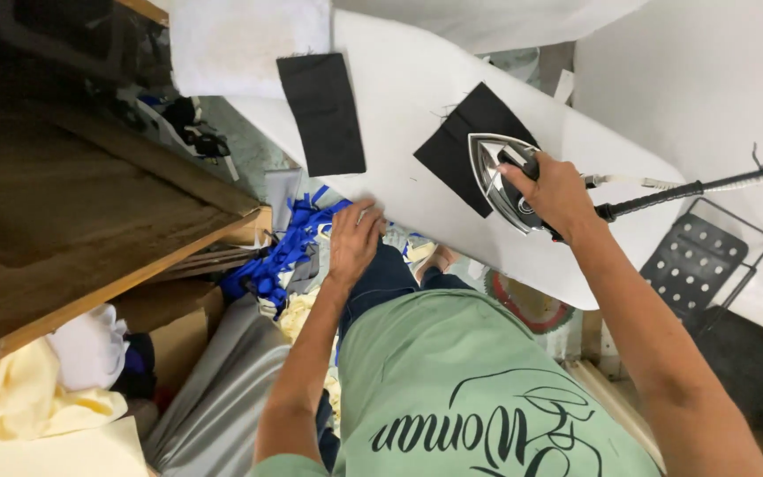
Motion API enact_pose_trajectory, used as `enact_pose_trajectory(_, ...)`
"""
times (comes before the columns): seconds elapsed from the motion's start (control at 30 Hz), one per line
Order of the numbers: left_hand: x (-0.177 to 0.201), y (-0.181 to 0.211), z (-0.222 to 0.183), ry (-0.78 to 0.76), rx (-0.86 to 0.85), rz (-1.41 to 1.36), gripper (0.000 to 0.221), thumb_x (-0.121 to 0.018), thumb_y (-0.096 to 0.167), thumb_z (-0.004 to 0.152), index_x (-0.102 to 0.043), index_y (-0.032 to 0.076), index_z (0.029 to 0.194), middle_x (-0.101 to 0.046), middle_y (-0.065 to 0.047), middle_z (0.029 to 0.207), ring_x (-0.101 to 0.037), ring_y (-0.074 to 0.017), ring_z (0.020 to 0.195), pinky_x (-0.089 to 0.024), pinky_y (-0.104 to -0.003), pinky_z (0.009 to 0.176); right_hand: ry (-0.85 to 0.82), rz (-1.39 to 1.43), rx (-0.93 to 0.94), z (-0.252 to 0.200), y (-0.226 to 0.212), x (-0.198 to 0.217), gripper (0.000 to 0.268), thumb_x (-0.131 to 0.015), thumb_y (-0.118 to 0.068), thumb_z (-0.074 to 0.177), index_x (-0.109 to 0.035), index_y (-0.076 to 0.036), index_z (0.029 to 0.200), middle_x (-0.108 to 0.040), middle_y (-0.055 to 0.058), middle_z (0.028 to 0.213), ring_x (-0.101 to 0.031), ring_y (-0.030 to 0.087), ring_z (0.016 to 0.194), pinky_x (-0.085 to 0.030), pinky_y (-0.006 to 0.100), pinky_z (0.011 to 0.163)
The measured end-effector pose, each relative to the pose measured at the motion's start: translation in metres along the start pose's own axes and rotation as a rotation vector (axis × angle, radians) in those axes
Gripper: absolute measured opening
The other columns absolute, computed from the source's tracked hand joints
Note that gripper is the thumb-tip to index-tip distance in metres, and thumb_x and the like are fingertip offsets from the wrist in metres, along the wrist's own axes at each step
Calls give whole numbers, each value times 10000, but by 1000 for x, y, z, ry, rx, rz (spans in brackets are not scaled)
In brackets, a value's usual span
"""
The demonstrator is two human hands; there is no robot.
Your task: Ironing and folding small pieces of black fabric on an ironing board using a steam iron.
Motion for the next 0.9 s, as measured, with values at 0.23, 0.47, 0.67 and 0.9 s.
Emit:
enact_pose_trajectory(0.23, 20, -6, -17, 79, 164, -21, 204, -729, 72, 1004, -771, 167, 1180, -699, -24, 1254, -700, -244, 1146, -536, -413, 1008, 27, -46, 79, 31, -30, -8, 819, -565, -735, 1144, -672, 73, 1223, -757, 324, 980, -760, 493, 993, -622, 568, 826)
enact_pose_trajectory(0.47, 15, 5, 0, 154, 163, 28, 242, -720, 40, 997, -739, 124, 1223, -666, -97, 1352, -688, -306, 1183, -541, -456, 996, 74, -83, 91, 59, -55, -14, 855, -546, -776, 1142, -676, 65, 1232, -757, 321, 992, -753, 508, 1018, -618, 607, 834)
enact_pose_trajectory(0.67, -25, -6, -10, -19, 177, 168, 509, -702, 113, 1028, -605, 113, 1528, -515, -168, 1599, -552, -343, 1425, -424, -505, 1136, 80, 11, 144, 71, -60, -16, 814, -564, -771, 1159, -658, 33, 1077, -735, 274, 927, -754, 507, 974, -606, 604, 834)
enact_pose_trajectory(0.9, -45, -1, -27, -234, 214, 284, 839, -584, -70, 954, -300, 86, 1728, -198, -154, 1821, -239, -318, 1679, -350, -586, 1250, 74, 18, 126, 74, -63, -16, 794, -554, -771, 1152, -595, 3, 979, -660, 195, 837, -649, 400, 794, -516, 543, 663)
Point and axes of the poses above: each hand's wrist, its own z-axis towards the middle knuckle, its own x-axis out of the back of the hand, y = z × x, the point moved 10 cm from there along z, towards the middle knuckle
